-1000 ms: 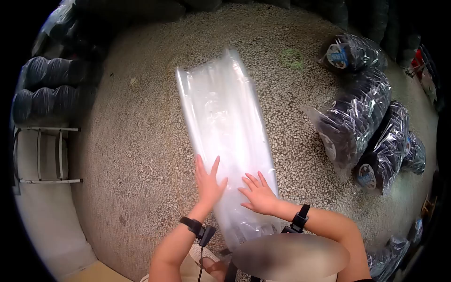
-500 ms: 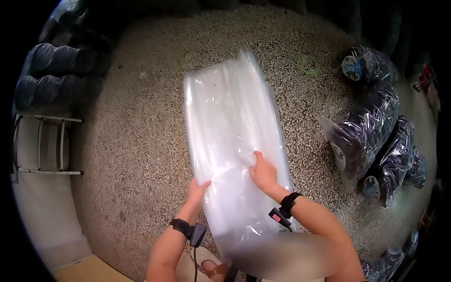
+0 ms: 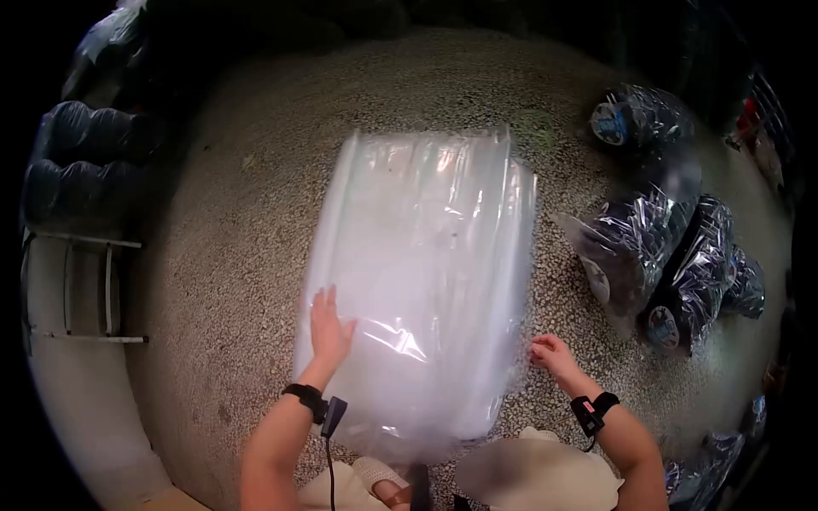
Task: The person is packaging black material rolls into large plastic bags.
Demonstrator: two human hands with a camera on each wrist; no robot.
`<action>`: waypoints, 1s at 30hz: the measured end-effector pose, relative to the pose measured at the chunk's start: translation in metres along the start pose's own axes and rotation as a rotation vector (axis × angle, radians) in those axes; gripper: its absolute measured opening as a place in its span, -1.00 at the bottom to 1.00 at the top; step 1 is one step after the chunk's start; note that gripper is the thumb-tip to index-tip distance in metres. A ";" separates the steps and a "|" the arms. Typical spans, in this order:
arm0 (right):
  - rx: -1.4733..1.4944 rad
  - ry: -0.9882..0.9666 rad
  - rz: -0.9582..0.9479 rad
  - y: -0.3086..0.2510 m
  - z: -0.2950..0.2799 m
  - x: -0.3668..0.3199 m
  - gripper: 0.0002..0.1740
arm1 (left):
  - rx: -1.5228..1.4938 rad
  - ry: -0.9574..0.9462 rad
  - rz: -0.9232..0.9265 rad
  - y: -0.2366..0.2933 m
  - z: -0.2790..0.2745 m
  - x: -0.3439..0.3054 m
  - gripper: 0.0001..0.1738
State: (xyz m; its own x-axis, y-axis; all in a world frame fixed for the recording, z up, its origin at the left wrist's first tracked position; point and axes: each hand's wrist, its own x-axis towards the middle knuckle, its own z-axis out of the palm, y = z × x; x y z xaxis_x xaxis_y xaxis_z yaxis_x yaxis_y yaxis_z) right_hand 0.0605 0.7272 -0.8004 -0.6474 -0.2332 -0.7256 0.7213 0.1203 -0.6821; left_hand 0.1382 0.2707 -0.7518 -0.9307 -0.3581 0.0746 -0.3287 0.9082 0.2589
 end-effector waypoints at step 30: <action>-0.805 0.082 -0.240 -0.039 0.114 0.006 -0.60 | -0.941 -0.230 -0.597 -0.038 -0.025 0.033 -0.87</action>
State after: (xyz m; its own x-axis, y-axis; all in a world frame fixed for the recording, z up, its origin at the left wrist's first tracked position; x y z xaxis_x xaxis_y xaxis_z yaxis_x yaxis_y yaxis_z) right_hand 0.0560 0.6115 -0.7680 -0.7991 -0.2733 -0.5355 0.1862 0.7344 -0.6527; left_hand 0.1244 0.2190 -0.7351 -0.7053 -0.5425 -0.4563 -0.5683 0.0479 0.8214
